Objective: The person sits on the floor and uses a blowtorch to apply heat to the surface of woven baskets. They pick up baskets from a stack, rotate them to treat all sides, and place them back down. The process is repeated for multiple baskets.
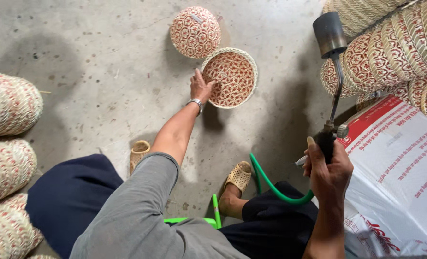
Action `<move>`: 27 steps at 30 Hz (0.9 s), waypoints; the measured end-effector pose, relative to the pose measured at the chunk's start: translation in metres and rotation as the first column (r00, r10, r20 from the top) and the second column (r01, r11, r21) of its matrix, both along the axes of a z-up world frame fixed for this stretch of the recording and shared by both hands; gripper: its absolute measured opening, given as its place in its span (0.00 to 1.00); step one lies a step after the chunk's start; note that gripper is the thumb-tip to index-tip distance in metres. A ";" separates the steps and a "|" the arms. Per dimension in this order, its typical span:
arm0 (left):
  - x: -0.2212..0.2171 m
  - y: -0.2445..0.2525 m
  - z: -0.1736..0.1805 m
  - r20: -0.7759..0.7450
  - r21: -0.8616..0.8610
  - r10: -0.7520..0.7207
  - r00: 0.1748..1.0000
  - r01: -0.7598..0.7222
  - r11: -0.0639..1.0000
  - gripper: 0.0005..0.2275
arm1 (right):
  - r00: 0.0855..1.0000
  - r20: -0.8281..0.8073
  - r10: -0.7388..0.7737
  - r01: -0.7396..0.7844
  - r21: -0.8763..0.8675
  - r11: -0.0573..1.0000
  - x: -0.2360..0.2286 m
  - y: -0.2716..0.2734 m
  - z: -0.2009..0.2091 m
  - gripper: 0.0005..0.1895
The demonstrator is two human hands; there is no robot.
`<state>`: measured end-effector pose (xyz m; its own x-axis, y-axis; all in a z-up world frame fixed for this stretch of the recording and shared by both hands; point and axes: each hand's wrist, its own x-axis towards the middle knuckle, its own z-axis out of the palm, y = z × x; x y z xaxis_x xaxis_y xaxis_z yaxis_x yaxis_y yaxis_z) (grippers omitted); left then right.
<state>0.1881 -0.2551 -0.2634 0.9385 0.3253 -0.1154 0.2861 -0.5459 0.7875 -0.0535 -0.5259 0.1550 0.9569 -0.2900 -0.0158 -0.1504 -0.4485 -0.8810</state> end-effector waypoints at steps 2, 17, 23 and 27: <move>0.011 0.001 -0.016 -0.056 -0.017 0.015 0.998 -0.016 1.000 0.37 | 1.000 0.003 0.008 -0.008 -0.005 1.000 0.000 -0.002 0.000 0.12; -0.127 0.065 -0.032 -0.196 0.032 -0.128 0.972 0.137 0.990 0.08 | 0.997 -0.064 0.042 -0.047 -0.086 0.995 0.006 0.004 -0.011 0.09; -0.245 0.071 -0.010 -0.605 -0.279 0.011 0.796 -0.225 0.934 0.10 | 0.978 0.144 0.149 -0.107 -0.267 0.958 0.003 0.000 -0.036 0.12; -0.293 0.076 0.009 -0.641 -0.369 -0.072 0.764 -0.225 0.902 0.05 | 0.985 0.050 0.166 -0.148 -0.260 0.954 0.002 -0.001 -0.047 0.12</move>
